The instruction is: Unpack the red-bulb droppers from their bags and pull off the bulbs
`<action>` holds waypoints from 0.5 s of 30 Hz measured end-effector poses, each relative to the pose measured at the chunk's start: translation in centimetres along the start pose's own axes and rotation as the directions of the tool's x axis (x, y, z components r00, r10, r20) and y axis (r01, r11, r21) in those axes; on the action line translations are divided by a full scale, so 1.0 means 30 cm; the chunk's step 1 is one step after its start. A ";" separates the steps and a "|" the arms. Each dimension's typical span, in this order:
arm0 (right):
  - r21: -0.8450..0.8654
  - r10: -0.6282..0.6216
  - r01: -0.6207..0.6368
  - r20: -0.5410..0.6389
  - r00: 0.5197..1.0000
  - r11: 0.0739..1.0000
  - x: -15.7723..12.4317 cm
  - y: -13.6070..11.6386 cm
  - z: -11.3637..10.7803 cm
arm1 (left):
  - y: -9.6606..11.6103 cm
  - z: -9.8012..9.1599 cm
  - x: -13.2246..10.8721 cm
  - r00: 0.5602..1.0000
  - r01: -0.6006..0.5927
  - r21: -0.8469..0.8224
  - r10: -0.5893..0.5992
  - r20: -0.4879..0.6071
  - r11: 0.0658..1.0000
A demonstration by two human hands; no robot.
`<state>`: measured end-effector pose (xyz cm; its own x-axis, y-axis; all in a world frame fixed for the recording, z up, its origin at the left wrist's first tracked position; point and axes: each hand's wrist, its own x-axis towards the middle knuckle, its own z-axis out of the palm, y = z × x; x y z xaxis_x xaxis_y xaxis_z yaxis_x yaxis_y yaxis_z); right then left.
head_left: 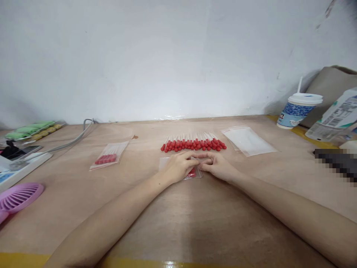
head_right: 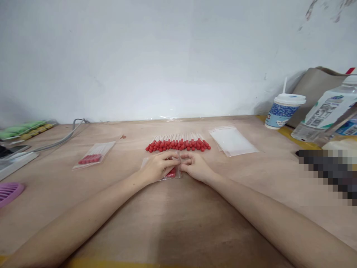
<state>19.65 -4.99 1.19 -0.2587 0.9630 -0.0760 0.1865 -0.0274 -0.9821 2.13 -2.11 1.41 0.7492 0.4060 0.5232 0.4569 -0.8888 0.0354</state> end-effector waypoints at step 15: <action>-0.509 -0.485 0.463 0.100 0.869 0.725 -0.002 0.063 -0.020 | -0.019 -0.005 -0.002 0.999 0.021 0.031 -0.023 0.049 0.999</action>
<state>20.59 -4.94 -0.57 -0.4101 0.8230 0.3930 0.4981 0.5631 -0.6595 1.74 -1.65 1.49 0.7611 0.4361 0.4802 0.4873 -0.8730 0.0203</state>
